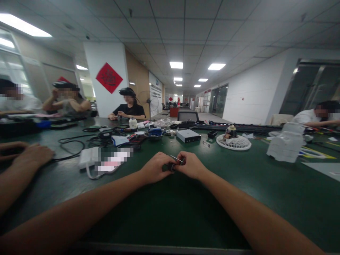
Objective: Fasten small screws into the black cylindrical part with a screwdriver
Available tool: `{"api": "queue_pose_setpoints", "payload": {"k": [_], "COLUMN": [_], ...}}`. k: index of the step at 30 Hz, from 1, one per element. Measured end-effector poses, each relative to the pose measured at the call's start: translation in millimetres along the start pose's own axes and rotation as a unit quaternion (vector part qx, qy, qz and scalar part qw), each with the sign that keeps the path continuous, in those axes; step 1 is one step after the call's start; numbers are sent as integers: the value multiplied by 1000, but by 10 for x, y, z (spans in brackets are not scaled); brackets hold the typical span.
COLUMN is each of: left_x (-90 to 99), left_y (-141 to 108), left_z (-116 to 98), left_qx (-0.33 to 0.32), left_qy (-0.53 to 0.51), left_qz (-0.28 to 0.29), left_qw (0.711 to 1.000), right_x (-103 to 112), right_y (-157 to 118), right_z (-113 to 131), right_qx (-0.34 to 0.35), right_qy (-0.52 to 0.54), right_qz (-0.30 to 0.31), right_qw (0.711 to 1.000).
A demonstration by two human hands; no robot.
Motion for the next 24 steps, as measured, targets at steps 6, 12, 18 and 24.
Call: {"api": "queue_pose_setpoints", "payload": {"k": [6,12,18,24], "left_x": [91,186,120,113], "left_y": [-5,-55,-26,-28], "left_z": [268,448,337,336], "left_qx": [110,178,145,140], "left_qy": [38,59,44,43], "left_qz": [-69,-108,-81,-71], "left_qw": [991,976,985,987], "right_x": [128,167,133,106], "right_y": [31,16,-3,-36], "right_z": [55,205,254,296], "right_qx": [4,67,81,92], "right_qy": [-26,-83,-150,-151], "right_qz": [-27,-18,-7,7], "right_qw": [999,994,985,984]}}
Point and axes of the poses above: each hand's wrist, its own y-axis towards the middle knuckle, its own x-axis out of the back of the hand, z = x × y, the point moved 10 cm from there along y, towards the middle knuckle, and after that the axes turned 7 degrees about -z, right-handed, at the moved point
